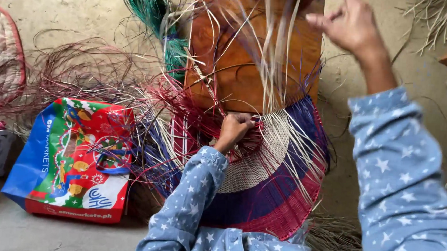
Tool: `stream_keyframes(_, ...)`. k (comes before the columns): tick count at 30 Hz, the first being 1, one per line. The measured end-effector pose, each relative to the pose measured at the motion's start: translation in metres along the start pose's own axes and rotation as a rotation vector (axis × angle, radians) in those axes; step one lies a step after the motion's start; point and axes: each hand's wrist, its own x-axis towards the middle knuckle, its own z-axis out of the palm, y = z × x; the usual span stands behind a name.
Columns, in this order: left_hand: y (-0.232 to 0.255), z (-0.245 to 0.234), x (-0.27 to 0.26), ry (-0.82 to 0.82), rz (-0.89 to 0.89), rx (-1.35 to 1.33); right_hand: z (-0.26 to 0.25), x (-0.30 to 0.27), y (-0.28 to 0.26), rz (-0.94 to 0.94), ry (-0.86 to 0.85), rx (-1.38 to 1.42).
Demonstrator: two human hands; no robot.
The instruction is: Weave colored strips into a circular mat pattern
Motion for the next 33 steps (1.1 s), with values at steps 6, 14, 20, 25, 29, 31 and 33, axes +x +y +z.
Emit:
stream_keyframes(6,0.011,-0.012,-0.005,-0.019,0.054,-0.072,0.129,-0.056,0.147,0.274,0.027,0.052)
stream_keyframes(14,-0.007,-0.009,0.004,0.015,-0.001,0.026,0.19,-0.085,0.154,0.441,0.08,0.838)
stream_keyframes(20,-0.027,-0.007,0.012,0.028,-0.025,-0.006,0.161,-0.169,0.136,0.376,0.212,1.324)
stream_keyframes(25,-0.016,-0.015,0.004,0.039,-0.034,-0.013,0.189,-0.32,0.196,0.628,0.398,1.434)
stream_keyframes(29,-0.013,-0.016,0.002,0.038,-0.03,-0.018,0.273,-0.479,0.261,1.135,0.482,1.034)
stream_keyframes(31,-0.005,-0.019,-0.004,0.043,-0.013,-0.026,0.326,-0.532,0.317,1.247,0.112,0.719)
stream_keyframes(33,-0.005,-0.018,-0.004,0.046,-0.008,-0.033,0.349,-0.588,0.331,1.303,-0.157,0.472)
